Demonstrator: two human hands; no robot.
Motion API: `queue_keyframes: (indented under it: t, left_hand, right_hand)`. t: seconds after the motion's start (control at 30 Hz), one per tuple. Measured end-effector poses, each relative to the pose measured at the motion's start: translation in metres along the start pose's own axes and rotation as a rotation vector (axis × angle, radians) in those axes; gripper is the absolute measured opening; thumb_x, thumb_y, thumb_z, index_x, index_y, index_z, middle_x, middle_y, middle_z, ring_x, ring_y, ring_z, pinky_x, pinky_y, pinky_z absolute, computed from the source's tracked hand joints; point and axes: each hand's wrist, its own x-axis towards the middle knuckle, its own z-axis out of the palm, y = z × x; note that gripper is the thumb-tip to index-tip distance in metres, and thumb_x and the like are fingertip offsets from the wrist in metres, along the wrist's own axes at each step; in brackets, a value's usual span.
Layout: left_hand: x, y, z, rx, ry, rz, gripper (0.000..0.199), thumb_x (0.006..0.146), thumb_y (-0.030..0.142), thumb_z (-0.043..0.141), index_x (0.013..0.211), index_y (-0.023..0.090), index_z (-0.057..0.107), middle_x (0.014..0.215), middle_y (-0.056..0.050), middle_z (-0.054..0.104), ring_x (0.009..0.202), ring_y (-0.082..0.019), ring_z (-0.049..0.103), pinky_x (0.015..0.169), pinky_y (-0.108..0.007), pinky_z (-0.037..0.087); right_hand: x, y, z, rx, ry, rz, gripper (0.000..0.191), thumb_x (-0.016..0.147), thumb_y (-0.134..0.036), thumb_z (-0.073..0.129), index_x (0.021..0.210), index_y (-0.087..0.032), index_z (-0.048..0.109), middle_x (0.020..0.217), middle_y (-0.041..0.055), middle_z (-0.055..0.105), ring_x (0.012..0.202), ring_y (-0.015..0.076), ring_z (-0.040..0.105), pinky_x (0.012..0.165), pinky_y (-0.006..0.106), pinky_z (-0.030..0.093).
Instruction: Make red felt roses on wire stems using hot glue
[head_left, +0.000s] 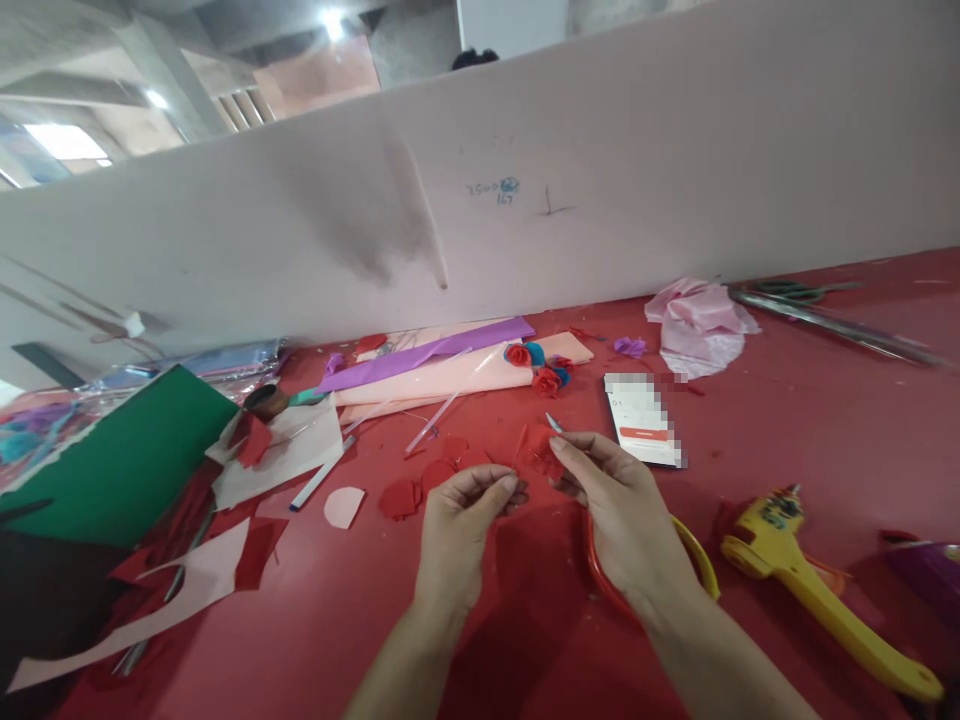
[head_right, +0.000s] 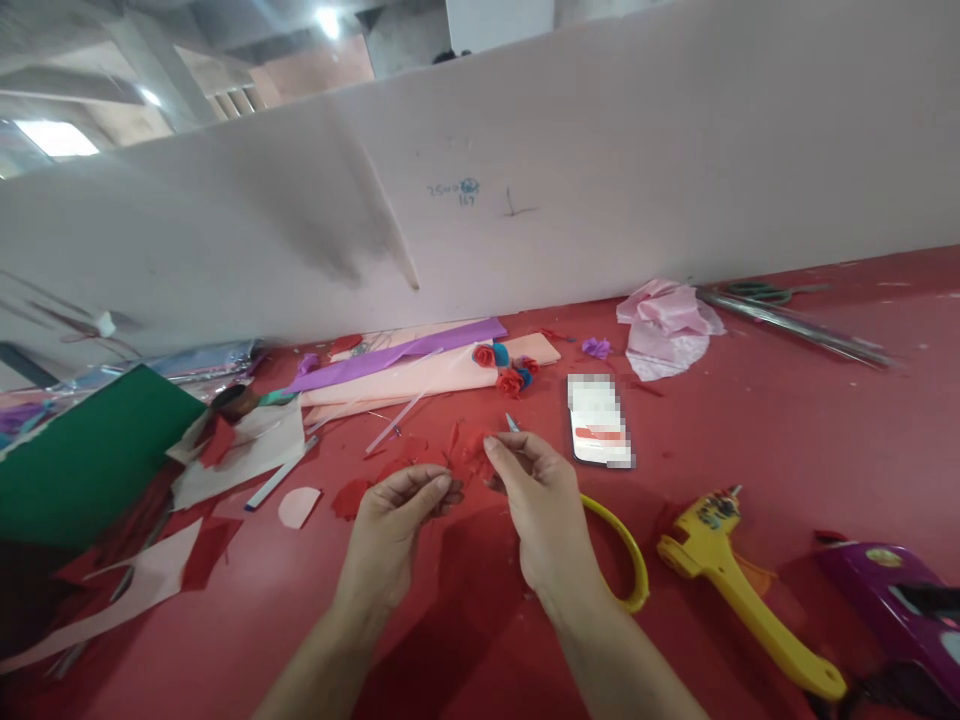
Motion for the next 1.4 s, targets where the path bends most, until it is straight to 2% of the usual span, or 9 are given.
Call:
queue_keyframes:
  t: [0.4,0.9,1.4]
  left_hand:
    - [-0.001,-0.003,0.002,-0.122,-0.075,-0.085,0.01,0.066,0.019,0.076,0.074,0.014,0.071,0.067,-0.004,0.072,0.056,-0.008,0.062,0.058,-0.016,0.046]
    - [-0.001,-0.003,0.006,-0.047,0.059,-0.031,0.014,0.061,0.019,0.079,0.071,0.014,0.072,0.067,-0.003,0.072,0.061,-0.012,0.067,0.061,-0.02,0.05]
    - [-0.001,-0.005,0.006,-0.041,0.057,-0.019,0.014,0.062,0.02,0.079,0.072,0.014,0.072,0.07,-0.005,0.073,0.062,-0.012,0.066,0.063,-0.022,0.049]
  right_hand:
    - [-0.002,0.0,-0.001,-0.045,-0.015,-0.022,0.021,0.07,-0.039,0.075,0.076,-0.021,0.066,0.069,-0.0022,0.061,0.065,0.0122,0.053,0.068,0.029,0.047]
    - [-0.005,0.001,0.002,-0.09,-0.019,-0.02,0.021,0.074,-0.041,0.07,0.077,-0.021,0.063,0.071,-0.0011,0.061,0.068,0.0143,0.055,0.07,0.031,0.045]
    - [-0.011,-0.002,0.004,-0.1,-0.021,-0.009,0.022,0.075,-0.042,0.068,0.077,-0.021,0.06,0.065,-0.003,0.057,0.066,0.0141,0.054,0.07,0.032,0.045]
